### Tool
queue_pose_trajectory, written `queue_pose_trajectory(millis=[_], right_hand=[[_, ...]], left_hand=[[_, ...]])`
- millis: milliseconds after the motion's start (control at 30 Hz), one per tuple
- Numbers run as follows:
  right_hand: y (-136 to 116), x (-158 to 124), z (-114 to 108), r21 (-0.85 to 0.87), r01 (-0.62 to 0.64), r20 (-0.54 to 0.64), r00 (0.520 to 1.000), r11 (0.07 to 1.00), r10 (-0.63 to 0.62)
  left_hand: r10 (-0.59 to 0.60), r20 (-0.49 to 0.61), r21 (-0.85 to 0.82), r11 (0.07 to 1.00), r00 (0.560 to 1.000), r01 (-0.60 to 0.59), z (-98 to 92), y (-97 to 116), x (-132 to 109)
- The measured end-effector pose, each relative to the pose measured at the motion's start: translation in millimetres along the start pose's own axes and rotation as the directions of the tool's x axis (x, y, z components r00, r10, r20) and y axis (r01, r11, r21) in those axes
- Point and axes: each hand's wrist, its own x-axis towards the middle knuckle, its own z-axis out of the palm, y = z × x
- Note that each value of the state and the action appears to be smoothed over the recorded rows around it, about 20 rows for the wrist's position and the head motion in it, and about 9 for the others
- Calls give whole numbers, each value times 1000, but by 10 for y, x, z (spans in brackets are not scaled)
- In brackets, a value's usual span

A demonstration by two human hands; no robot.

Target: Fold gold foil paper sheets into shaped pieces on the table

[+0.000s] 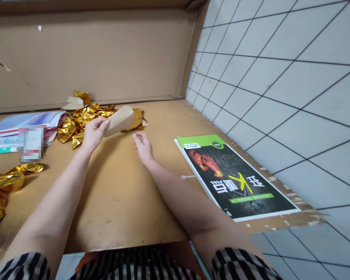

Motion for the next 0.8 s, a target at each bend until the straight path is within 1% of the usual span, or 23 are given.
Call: queue_pose_trajectory(millis=[33,100,167,200,233,267,300,333,400,433,500,567,600,700,800], right_hand=[[0,32,-17,33,19,-50,999,999,-17],[-22,94,-54,87,26,-100,995,996,-18],[-71,136,-90,156,7,-63,998,988,3],[-101,143,-104,189,-35,-19,999,981,40],[-132,138,-116,210,-99,66,994,973,87],[-162,123,-123,213,-173,161,977,962,140],[-189,99,-125,203,-237,260,949,950,181],[-209,68,-124,190,-277,331,921,942,204],[-230,5,-112,148,-331,410,878,932,247],[-230,-20,-104,126,-346,423,867,930,265],[-218,-45,-92,104,-361,415,863,927,290],[-200,-38,-91,120,-354,377,880,927,287],[-191,-27,-95,136,-345,351,893,929,280],[-179,6,-118,167,-314,273,925,934,263],[-179,16,-138,169,-308,259,930,936,259]], left_hand=[[-26,-10,-70,997,1000,26,-60,45,-21],[-110,12,-188,976,994,110,-164,97,-70],[-210,85,-256,940,974,225,-234,94,-130],[-257,123,-272,920,959,282,-254,74,-164],[-300,155,-280,900,941,333,-263,44,-200],[-339,176,-286,881,924,378,-261,8,-237],[-375,187,-293,861,908,416,-251,-31,-275],[-406,196,-302,841,893,449,-233,-72,-313],[-460,215,-327,797,861,507,-184,-149,-382],[-485,218,-352,770,847,532,-157,-182,-412],[-539,213,-415,705,815,575,-112,-234,-459],[-585,228,-463,638,779,615,-86,-266,-492],[-597,252,-468,614,762,636,-81,-277,-504],[-592,339,-432,592,731,680,-85,-296,-523],[-581,371,-408,599,725,689,-99,-308,-523]])
